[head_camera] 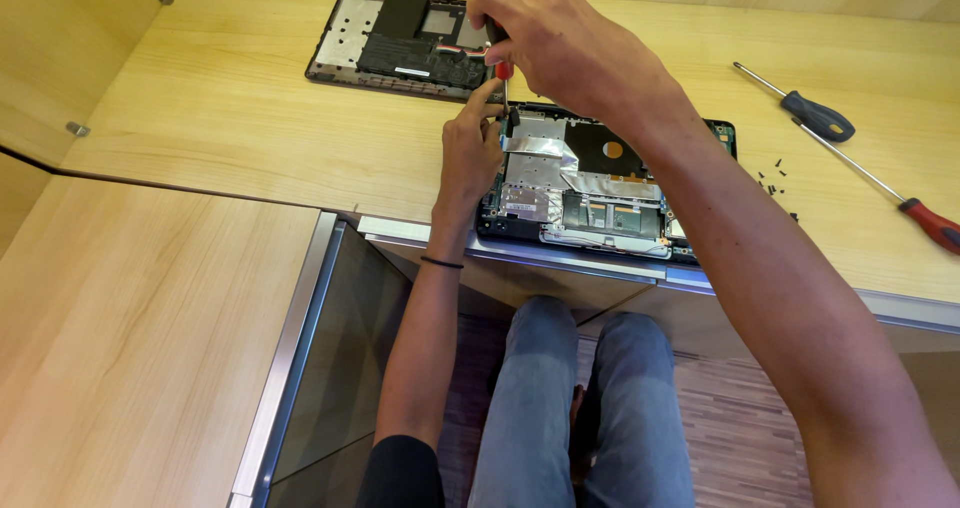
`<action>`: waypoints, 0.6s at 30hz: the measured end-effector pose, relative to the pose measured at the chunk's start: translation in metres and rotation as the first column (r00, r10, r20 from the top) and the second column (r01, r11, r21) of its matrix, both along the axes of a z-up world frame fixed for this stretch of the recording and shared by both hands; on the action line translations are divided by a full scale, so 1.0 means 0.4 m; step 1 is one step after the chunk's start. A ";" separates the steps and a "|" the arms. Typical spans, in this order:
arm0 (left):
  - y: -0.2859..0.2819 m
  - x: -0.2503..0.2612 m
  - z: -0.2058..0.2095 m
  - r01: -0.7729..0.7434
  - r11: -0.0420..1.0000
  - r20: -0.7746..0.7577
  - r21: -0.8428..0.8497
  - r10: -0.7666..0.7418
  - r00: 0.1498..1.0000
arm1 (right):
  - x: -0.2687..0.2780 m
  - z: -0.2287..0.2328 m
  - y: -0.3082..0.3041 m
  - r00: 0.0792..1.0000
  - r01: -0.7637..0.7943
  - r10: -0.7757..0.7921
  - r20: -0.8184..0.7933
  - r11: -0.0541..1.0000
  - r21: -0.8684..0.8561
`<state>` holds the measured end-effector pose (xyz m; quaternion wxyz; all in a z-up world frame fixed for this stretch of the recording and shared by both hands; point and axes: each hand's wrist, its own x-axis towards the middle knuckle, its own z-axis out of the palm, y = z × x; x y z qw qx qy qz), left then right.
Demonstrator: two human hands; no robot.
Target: The person uses a screwdriver to remove several screws from the internal components of a disassembled laptop. They carefully place the removed screws on the wooden countertop next to the device.
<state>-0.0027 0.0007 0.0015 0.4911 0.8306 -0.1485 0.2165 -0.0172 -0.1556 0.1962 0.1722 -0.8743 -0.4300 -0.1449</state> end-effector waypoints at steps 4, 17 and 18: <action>0.000 0.002 -0.002 -0.004 1.000 0.012 0.018 0.004 1.000 | 0.001 0.000 -0.004 1.000 -0.005 0.005 -0.007 1.000 0.020; -0.002 0.006 -0.010 -0.005 0.998 0.040 0.058 0.002 0.999 | 0.009 -0.009 -0.006 1.000 0.009 -0.009 -0.017 0.999 0.034; -0.003 0.011 -0.019 -0.018 0.997 0.059 0.081 0.013 0.998 | 0.012 -0.006 -0.006 0.999 0.029 -0.026 -0.043 0.996 0.083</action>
